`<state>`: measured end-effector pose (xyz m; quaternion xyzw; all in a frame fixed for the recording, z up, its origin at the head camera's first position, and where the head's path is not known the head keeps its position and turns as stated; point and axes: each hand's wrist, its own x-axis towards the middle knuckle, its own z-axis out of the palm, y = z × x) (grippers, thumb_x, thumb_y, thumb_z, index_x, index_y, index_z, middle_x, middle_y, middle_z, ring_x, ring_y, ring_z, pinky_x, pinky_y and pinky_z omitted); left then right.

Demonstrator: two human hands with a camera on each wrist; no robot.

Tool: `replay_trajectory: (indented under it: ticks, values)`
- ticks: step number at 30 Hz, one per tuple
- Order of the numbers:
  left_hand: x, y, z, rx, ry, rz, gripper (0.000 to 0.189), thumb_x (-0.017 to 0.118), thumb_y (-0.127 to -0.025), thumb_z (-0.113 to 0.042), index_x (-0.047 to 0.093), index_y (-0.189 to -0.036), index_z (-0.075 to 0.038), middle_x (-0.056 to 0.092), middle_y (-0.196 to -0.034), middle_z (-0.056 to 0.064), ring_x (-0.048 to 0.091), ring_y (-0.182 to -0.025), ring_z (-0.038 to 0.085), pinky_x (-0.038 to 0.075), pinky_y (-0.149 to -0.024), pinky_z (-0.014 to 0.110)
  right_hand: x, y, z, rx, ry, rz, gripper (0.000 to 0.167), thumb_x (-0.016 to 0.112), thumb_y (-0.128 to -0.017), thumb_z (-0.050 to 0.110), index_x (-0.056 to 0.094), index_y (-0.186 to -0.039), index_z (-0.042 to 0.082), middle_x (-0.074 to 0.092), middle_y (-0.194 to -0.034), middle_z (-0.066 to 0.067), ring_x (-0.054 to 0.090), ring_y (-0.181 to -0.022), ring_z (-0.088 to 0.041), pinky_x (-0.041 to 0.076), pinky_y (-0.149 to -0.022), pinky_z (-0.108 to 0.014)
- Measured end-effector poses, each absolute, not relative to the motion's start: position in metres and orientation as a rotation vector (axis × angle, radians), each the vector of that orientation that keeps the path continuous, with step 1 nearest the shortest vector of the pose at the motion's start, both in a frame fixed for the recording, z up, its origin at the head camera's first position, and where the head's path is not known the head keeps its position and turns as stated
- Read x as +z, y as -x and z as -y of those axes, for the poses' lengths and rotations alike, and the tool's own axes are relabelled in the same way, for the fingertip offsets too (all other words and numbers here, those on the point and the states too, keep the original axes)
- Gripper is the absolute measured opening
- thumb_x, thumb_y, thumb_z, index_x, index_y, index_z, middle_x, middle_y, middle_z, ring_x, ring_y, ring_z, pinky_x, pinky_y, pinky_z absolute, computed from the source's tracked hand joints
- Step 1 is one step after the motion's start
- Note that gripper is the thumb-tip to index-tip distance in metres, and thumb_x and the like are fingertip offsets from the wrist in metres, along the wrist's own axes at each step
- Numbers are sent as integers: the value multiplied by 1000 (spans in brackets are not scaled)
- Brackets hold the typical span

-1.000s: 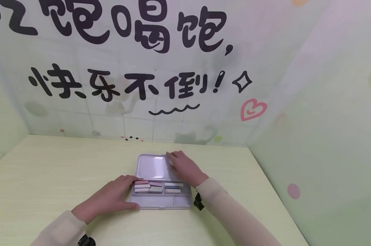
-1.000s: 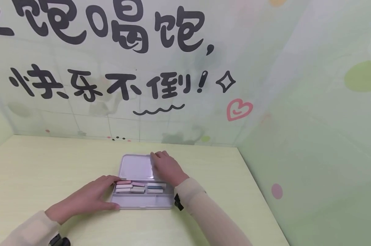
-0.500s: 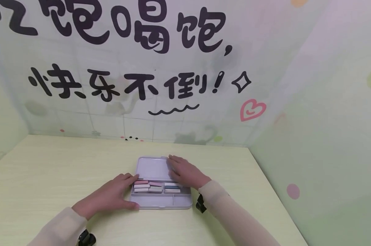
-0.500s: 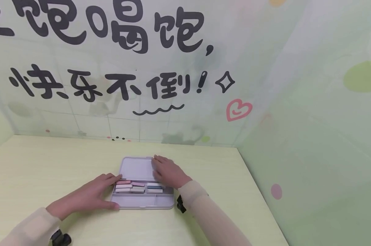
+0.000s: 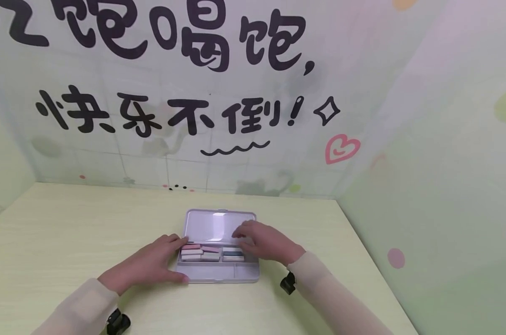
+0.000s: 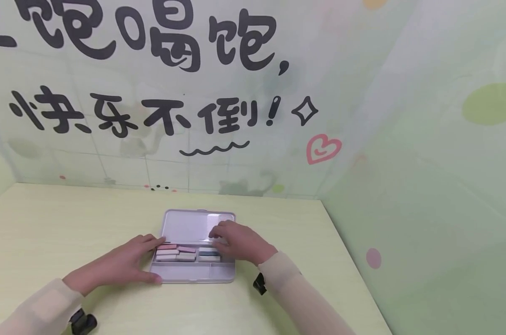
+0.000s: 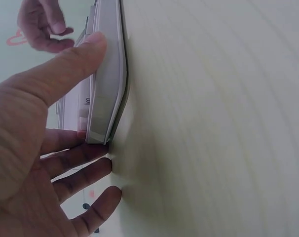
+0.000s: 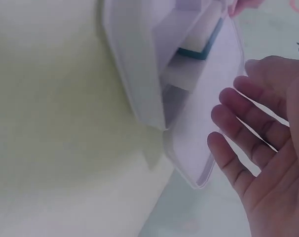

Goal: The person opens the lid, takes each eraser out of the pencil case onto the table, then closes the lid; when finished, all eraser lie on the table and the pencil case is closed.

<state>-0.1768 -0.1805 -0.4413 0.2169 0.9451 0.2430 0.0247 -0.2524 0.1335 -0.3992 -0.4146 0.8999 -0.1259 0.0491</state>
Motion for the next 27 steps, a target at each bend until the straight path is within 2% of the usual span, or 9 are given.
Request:
replay_trajectory:
  ticks: [4,8,18,27]
  values:
    - [-443,178,182,756,-645,-2921,106,90,-71,-60,53,-150,1,61,-142,22,60,-127,41,55,-101,60,-403,245,-141,-347,1293,-2714,19,68,-102,17,75,-119,10,73,-108,-1,61,-93,-8,58,-88,-24]
    - [-444,178,184,743,-649,-2924,105,90,-71,-60,54,-150,-1,60,-143,23,59,-129,42,55,-100,60,-408,244,-146,-343,1326,-2701,17,69,-102,15,76,-116,11,72,-101,1,56,-86,-6,54,-81,-19]
    - [-445,178,184,754,-633,-2910,103,90,-71,-60,54,-150,-3,59,-145,23,58,-130,44,55,-100,62,-416,248,-142,-315,1369,-2728,11,70,-96,6,71,-107,10,66,-95,-1,53,-81,-7,53,-77,-18]
    - [-446,178,182,760,-629,-2910,104,90,-70,-60,54,-150,-3,59,-144,23,58,-130,43,55,-101,62,-418,249,-138,-253,1300,-2735,4,66,-100,7,69,-103,7,66,-93,-1,53,-78,-5,53,-74,-17]
